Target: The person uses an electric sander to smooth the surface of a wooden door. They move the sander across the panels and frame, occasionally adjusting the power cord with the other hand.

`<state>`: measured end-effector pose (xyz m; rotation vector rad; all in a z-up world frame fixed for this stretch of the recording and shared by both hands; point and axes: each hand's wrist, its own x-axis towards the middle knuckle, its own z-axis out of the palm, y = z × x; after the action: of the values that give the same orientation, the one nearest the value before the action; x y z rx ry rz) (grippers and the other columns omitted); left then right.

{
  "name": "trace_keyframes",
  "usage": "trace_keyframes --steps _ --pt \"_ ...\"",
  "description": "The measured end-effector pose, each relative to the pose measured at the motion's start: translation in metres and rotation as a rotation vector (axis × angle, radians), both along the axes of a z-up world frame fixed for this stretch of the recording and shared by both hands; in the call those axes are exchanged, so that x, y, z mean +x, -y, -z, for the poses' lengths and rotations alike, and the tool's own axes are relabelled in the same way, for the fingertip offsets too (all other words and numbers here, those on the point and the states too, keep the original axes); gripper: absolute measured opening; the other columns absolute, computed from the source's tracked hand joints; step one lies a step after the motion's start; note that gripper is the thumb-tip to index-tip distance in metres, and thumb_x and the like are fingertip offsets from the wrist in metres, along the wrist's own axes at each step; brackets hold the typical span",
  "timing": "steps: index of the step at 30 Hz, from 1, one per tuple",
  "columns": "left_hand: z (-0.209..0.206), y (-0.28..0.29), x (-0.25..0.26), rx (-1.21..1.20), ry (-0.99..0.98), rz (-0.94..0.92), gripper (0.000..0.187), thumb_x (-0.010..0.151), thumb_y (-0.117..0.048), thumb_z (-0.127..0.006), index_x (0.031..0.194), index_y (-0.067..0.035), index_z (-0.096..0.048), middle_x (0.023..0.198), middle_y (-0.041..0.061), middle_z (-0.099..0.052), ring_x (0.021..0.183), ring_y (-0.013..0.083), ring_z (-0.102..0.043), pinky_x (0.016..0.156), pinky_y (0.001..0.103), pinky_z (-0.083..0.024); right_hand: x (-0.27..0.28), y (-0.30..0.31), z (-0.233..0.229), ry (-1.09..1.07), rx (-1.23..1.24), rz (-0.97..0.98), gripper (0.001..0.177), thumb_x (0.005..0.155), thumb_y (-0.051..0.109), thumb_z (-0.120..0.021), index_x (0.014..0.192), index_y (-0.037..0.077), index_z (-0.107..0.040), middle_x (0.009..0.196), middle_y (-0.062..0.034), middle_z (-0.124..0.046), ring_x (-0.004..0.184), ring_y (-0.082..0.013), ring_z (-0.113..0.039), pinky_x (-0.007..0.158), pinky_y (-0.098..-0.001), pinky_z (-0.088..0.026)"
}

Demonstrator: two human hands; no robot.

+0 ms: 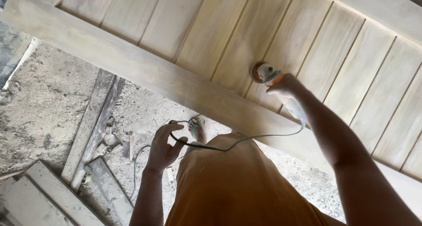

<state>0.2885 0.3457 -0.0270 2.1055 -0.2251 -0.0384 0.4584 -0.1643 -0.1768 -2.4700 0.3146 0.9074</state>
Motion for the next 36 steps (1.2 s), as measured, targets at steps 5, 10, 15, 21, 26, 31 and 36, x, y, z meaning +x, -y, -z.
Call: trace_keyframes --steps 5,10,15,21,26,31,36 --pt "0.005 -0.033 -0.005 -0.087 0.041 0.026 0.037 0.093 -0.025 -0.074 0.119 -0.003 -0.060 0.125 0.018 -0.069 0.126 0.0365 -0.063 0.107 0.046 -0.049 -0.042 -0.075 -0.026 0.013 0.014 0.093 0.051 0.060 0.034 -0.092 0.100 0.006 -0.077 0.092 -0.0154 -0.078 0.084 -0.0281 -0.074 0.080 -0.0395 -0.059" --pt "0.006 -0.059 0.004 -0.104 0.164 -0.034 0.043 0.101 -0.035 -0.067 0.126 -0.002 -0.053 0.144 0.025 -0.059 0.141 0.0406 -0.054 0.118 0.051 -0.043 -0.050 -0.102 -0.031 -0.027 0.025 0.135 0.050 0.059 0.033 -0.090 0.101 0.009 -0.076 0.092 -0.0132 -0.078 0.084 -0.0263 -0.074 0.078 -0.0377 -0.059" --pt "0.012 -0.066 0.019 -0.158 0.238 -0.158 0.051 0.106 -0.046 -0.061 0.131 -0.003 -0.047 0.151 0.025 -0.053 0.147 0.0402 -0.049 0.124 0.052 -0.041 -0.003 -0.079 -0.006 -0.030 -0.043 0.132 0.050 0.061 0.038 -0.093 0.099 0.010 -0.078 0.094 -0.0121 -0.077 0.085 -0.0251 -0.073 0.079 -0.0378 -0.057" --pt "0.021 -0.039 0.051 0.039 0.038 0.058 0.039 0.093 -0.030 -0.074 0.117 -0.004 -0.058 0.134 0.026 -0.063 0.128 0.0406 -0.059 0.109 0.050 -0.049 0.093 -0.026 -0.015 0.015 -0.002 0.179 0.053 0.065 0.033 -0.093 0.107 0.007 -0.076 0.100 -0.0143 -0.076 0.088 -0.0265 -0.072 0.081 -0.0373 -0.057" --pt "0.019 -0.008 0.071 0.059 -0.147 0.147 0.040 0.086 -0.029 -0.079 0.112 -0.006 -0.061 0.125 0.020 -0.071 0.123 0.0362 -0.064 0.104 0.048 -0.051 0.180 0.015 -0.034 0.040 -0.058 0.229 0.059 0.066 0.034 -0.093 0.113 0.004 -0.074 0.107 -0.0167 -0.074 0.092 -0.0280 -0.070 0.082 -0.0392 -0.057" --pt "0.004 -0.002 0.083 -0.345 -0.247 0.089 0.040 0.101 -0.032 -0.069 0.125 -0.004 -0.055 0.138 0.021 -0.066 0.137 0.0343 -0.061 0.115 0.043 -0.049 0.252 0.039 -0.047 0.097 0.016 0.361 0.060 0.067 0.036 -0.092 0.116 0.006 -0.074 0.112 -0.0155 -0.073 0.095 -0.0257 -0.070 0.083 -0.0399 -0.056" --pt "-0.007 -0.014 0.091 -0.212 -0.278 0.027 0.060 0.093 -0.040 -0.073 0.134 -0.001 -0.054 0.135 0.019 -0.066 0.131 0.0320 -0.064 0.111 0.040 -0.051 0.283 0.030 -0.019 0.141 -0.008 0.280 0.066 0.067 0.037 -0.096 0.112 -0.004 -0.070 0.113 -0.0176 -0.074 0.099 -0.0266 -0.072 0.084 -0.0397 -0.057"
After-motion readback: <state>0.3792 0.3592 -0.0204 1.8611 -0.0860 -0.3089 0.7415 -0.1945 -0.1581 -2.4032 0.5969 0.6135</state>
